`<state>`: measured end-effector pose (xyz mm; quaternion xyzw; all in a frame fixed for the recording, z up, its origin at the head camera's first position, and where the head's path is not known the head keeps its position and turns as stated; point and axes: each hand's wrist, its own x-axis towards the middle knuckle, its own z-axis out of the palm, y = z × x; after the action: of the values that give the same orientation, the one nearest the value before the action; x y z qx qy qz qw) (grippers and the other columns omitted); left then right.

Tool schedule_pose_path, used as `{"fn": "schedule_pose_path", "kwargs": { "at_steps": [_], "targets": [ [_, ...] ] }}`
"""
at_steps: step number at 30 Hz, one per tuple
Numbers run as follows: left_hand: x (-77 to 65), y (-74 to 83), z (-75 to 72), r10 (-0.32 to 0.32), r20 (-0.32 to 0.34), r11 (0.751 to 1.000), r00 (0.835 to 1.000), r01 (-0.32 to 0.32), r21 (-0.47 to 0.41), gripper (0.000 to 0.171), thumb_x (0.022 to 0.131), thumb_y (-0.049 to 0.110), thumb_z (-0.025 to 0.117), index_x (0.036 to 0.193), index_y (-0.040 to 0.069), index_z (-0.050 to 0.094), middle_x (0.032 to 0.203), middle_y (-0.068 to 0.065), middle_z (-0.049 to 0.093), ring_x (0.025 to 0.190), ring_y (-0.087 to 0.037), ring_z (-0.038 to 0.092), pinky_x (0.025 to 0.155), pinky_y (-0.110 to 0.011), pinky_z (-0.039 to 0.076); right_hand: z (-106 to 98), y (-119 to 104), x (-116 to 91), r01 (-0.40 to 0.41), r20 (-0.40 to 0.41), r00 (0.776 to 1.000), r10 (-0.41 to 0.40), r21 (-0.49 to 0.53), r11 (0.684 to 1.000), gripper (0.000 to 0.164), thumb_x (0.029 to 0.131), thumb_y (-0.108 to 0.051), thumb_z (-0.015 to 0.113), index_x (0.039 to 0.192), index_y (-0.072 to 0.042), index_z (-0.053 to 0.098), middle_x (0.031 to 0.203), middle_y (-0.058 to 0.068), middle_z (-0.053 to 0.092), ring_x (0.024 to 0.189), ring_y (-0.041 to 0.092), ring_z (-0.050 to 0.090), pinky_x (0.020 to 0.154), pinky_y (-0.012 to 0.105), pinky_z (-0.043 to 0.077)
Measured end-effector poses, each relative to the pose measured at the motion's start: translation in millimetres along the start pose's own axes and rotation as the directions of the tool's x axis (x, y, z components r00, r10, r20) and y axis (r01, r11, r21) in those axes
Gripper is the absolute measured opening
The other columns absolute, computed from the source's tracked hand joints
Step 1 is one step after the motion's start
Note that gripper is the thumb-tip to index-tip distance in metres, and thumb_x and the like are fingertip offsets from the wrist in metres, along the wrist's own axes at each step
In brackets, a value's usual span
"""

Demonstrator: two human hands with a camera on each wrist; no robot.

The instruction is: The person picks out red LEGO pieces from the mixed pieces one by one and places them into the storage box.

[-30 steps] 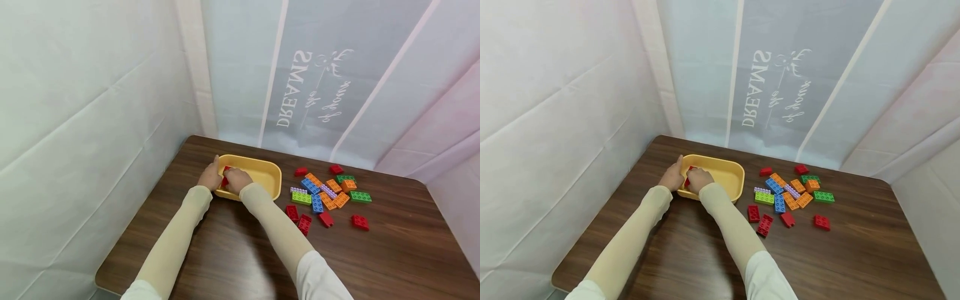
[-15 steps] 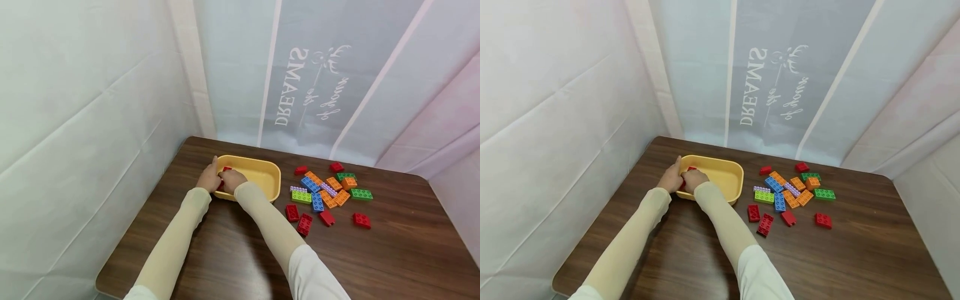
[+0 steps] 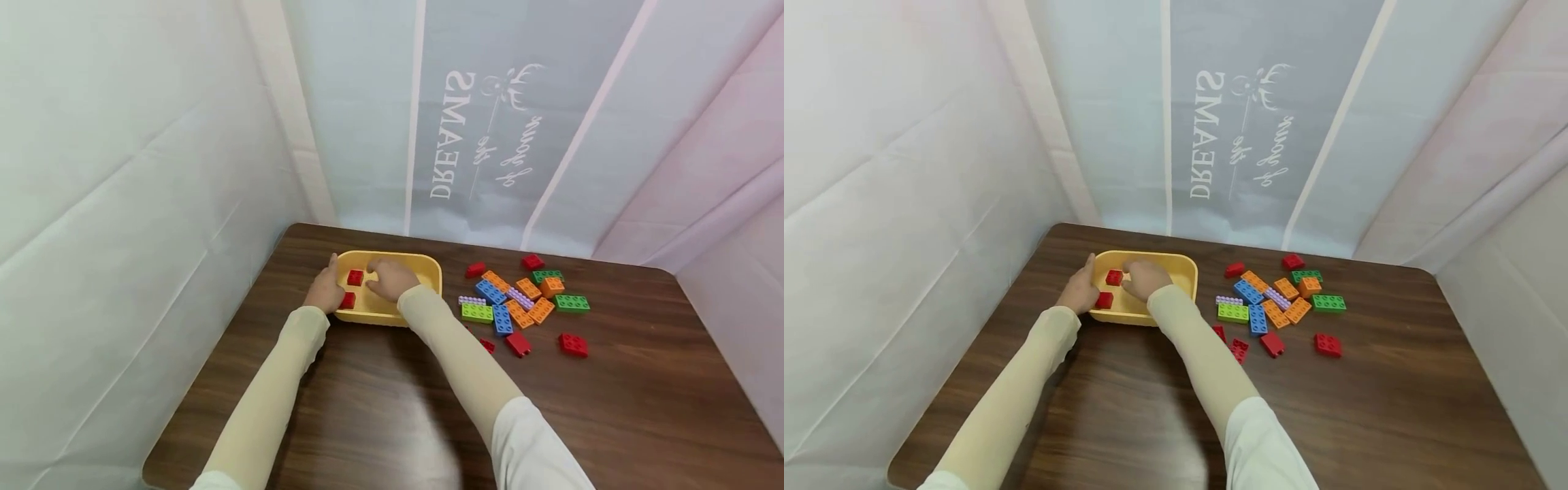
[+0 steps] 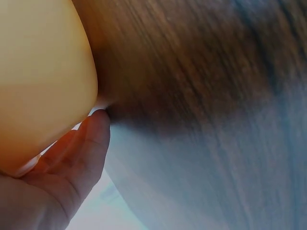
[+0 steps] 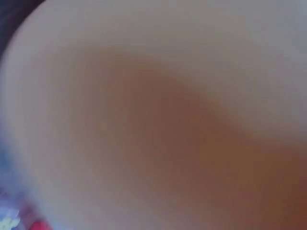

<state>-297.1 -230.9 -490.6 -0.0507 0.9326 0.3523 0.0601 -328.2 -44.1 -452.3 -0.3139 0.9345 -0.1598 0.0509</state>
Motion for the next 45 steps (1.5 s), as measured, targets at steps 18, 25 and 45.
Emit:
{"fn": "schedule_pose_path", "kwargs": {
  "at_steps": [18,25,45],
  "targets": [
    [-0.2,2.2,1.1,-0.023,0.010,1.000,1.000,0.023,0.006,0.082,0.097,-0.001,0.049,0.163,0.010,0.001,0.159,-0.024,0.029,0.140,-0.037,0.037,0.115,-0.053,0.028,-42,132,-67,-0.316,-0.234,0.930,0.283,-0.120,0.941,0.038,0.096,-0.007,0.057,0.133,-0.006,0.065,0.120,0.021,0.063,0.109,0.044,0.057,0.084,0.057,0.052],
    [2.8,1.9,1.3,-0.037,0.026,0.999,0.999,0.037,0.009,0.083,0.098,0.001,0.049,0.163,0.011,-0.001,0.161,-0.022,0.027,0.143,-0.037,0.033,0.116,-0.054,0.025,-34,152,-75,-0.380,-0.148,0.922,0.357,-0.187,0.906,0.039,0.098,-0.012,0.059,0.136,-0.005,0.063,0.124,0.024,0.061,0.112,0.045,0.053,0.092,0.063,0.046],
    [-0.7,4.2,1.4,-0.021,0.004,1.000,1.000,0.021,0.005,0.084,0.097,-0.002,0.049,0.163,0.011,0.000,0.159,-0.023,0.030,0.141,-0.037,0.036,0.116,-0.052,0.026,-23,161,-72,-0.390,-0.174,0.916,0.362,-0.167,0.906,0.043,0.094,-0.010,0.066,0.134,0.003,0.058,0.119,0.029,0.054,0.109,0.047,0.052,0.089,0.063,0.047]
  ]
}}
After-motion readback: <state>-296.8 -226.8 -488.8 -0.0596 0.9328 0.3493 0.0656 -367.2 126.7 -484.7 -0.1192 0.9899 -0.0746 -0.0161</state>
